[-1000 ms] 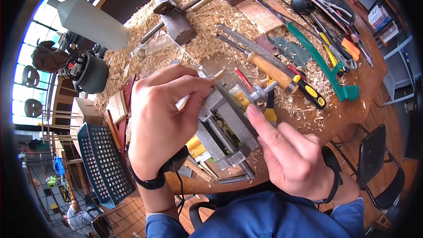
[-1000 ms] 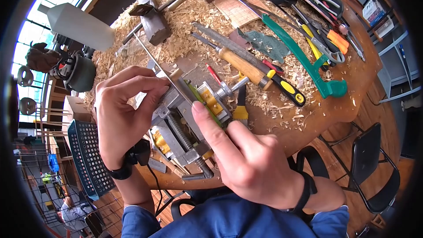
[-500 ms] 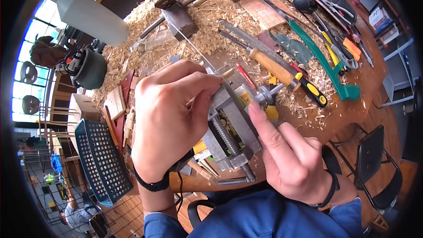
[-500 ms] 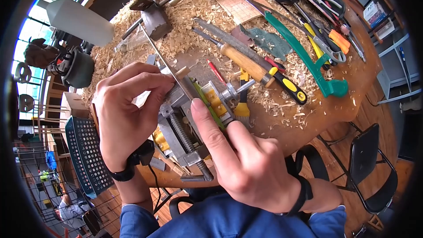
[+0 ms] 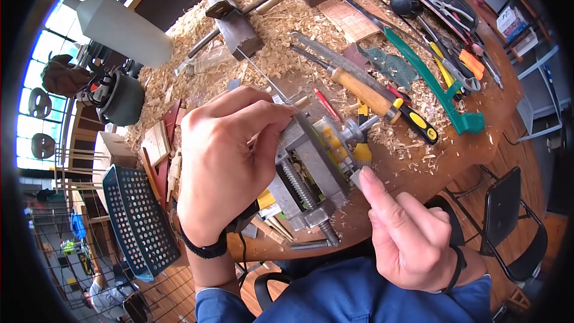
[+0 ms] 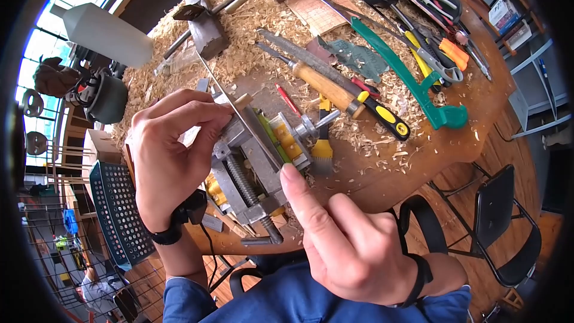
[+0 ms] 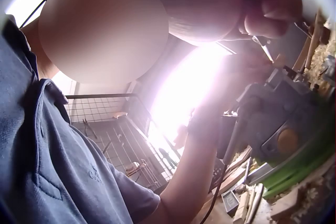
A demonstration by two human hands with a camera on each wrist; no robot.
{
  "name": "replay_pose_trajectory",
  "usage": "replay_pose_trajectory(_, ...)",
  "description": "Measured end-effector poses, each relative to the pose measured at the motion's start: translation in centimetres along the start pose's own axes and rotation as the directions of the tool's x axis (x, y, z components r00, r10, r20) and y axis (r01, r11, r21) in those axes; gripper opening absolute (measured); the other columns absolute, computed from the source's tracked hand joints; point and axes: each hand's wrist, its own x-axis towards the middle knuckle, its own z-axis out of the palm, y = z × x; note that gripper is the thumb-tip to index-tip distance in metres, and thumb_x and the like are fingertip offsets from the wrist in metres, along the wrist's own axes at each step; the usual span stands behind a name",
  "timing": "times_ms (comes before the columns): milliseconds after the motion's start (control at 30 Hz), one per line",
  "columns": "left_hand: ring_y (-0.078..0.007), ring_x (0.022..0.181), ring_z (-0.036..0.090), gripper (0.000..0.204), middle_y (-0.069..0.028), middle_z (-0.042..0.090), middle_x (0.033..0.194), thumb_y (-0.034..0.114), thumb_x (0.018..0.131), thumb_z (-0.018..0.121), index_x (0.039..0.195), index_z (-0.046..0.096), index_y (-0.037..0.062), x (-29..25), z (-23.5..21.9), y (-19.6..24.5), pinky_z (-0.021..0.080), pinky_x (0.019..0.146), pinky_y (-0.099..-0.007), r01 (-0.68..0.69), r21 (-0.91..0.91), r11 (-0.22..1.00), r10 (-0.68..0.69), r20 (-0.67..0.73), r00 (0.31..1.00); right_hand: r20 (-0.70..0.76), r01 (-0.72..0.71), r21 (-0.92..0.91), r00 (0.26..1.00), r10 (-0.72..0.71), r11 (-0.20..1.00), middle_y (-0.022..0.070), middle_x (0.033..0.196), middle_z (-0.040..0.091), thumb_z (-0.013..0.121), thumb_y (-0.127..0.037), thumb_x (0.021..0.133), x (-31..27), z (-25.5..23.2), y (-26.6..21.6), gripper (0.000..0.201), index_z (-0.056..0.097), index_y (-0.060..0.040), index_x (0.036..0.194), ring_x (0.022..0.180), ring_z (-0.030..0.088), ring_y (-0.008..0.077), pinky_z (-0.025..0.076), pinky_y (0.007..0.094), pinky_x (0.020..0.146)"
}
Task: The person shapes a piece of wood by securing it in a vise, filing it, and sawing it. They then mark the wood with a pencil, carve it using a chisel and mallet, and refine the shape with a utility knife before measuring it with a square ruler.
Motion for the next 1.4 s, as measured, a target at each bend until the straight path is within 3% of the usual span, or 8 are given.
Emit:
replay_pose_trajectory(233,-0.0219,0.078,0.076,0.015,-0.0095,0.077,0.090,-0.005,0.082,0.078,0.094,0.082,0.0032,0.0,0.1,-0.1,0.058,0.071,-0.0315,0.004,-0.020,1.000,-0.004,-0.001,1.000,0.058,0.015,-0.093,0.998,-0.009,0.996,0.0133,0.082,0.070,0.067,0.011,0.085,-0.1,-0.2,-0.4,0.055,0.065,0.0103,0.140,0.050,0.056,0.0190,0.046,0.0325,0.045)
replay_pose_trajectory(333,-0.0219,0.078,0.076,0.014,-0.0092,0.077,0.091,-0.004,0.083,0.079,0.095,0.083,0.0030,0.0,0.2,-0.6,0.058,0.071,-0.0314,-0.010,-0.041,0.999,0.009,-0.005,1.000,-0.011,0.060,-0.097,0.998,-0.061,0.993,0.0125,0.084,0.068,0.067,0.012,0.081,0.4,1.5,0.5,0.061,0.064,0.0094,0.142,0.050,0.056,0.0203,0.045,0.0336,0.044)
replay_pose_trajectory(533,-0.0214,0.080,0.076,0.014,-0.0090,0.078,0.092,-0.001,0.084,0.080,0.096,0.083,0.0046,-0.1,0.0,-0.4,0.058,0.072,-0.0316,0.006,-0.019,1.000,-0.006,-0.005,1.000,-0.007,0.023,0.003,1.000,-0.023,1.000,0.0184,0.094,0.072,0.063,0.015,0.085,3.9,4.0,1.6,0.065,0.059,0.0055,0.148,0.059,0.066,0.0307,0.054,0.0418,0.055)
replay_pose_trajectory(667,-0.0215,0.080,0.076,0.014,-0.0086,0.078,0.092,-0.001,0.085,0.080,0.096,0.084,0.0051,-0.1,0.0,-0.5,0.059,0.072,-0.0316,0.002,-0.025,1.000,-0.002,0.002,1.000,-0.005,0.031,0.019,1.000,-0.031,0.999,0.0206,0.101,0.074,0.063,0.014,0.089,4.0,4.0,1.9,0.060,0.058,0.0073,0.148,0.064,0.070,0.0308,0.056,0.0403,0.057)
replay_pose_trajectory(867,-0.0223,0.080,0.077,0.014,-0.0089,0.078,0.092,-0.002,0.084,0.080,0.096,0.083,0.0044,-0.1,0.0,-0.6,0.059,0.073,-0.0314,0.008,-0.031,0.999,-0.008,0.006,1.000,-0.056,0.050,-0.003,0.997,-0.050,0.999,0.0200,0.095,0.074,0.064,0.012,0.091,1.6,1.2,0.6,0.054,0.060,0.0110,0.145,0.063,0.070,0.0276,0.055,0.0368,0.056)
replay_pose_trajectory(1033,-0.0212,0.081,0.077,0.015,-0.0093,0.078,0.092,-0.004,0.084,0.079,0.097,0.083,0.0029,-0.1,0.1,-0.3,0.059,0.074,-0.0312,0.031,-0.056,0.998,-0.031,0.010,0.999,-0.016,0.022,-0.016,1.000,-0.022,1.000,0.0151,0.083,0.069,0.066,0.010,0.089,-0.4,0.8,0.4,0.055,0.062,0.0107,0.143,0.051,0.058,0.0203,0.048,0.0332,0.047)
replay_pose_trajectory(1167,-0.0272,0.073,0.075,0.015,-0.0103,0.075,0.085,-0.006,0.080,0.077,0.092,0.082,0.0016,0.0,0.4,-0.4,0.059,0.068,-0.0351,-0.001,-0.079,0.997,-0.002,-0.039,0.999,0.054,0.002,-0.044,0.999,0.000,0.999,0.0138,0.083,0.070,0.067,0.010,0.086,-0.9,-0.2,-0.5,0.057,0.063,0.0110,0.142,0.049,0.055,0.0194,0.045,0.0329,0.044)
replay_pose_trajectory(1400,-0.0277,0.075,0.075,0.015,-0.0105,0.075,0.086,-0.006,0.080,0.077,0.093,0.081,0.0013,0.0,0.3,-0.8,0.059,0.070,-0.0355,0.022,-0.089,0.996,-0.024,-0.022,0.999,0.032,0.046,-0.122,0.999,-0.043,0.992,0.0130,0.084,0.070,0.066,0.012,0.080,-0.4,0.9,-0.2,0.062,0.062,0.0114,0.142,0.049,0.054,0.0198,0.043,0.0342,0.043)
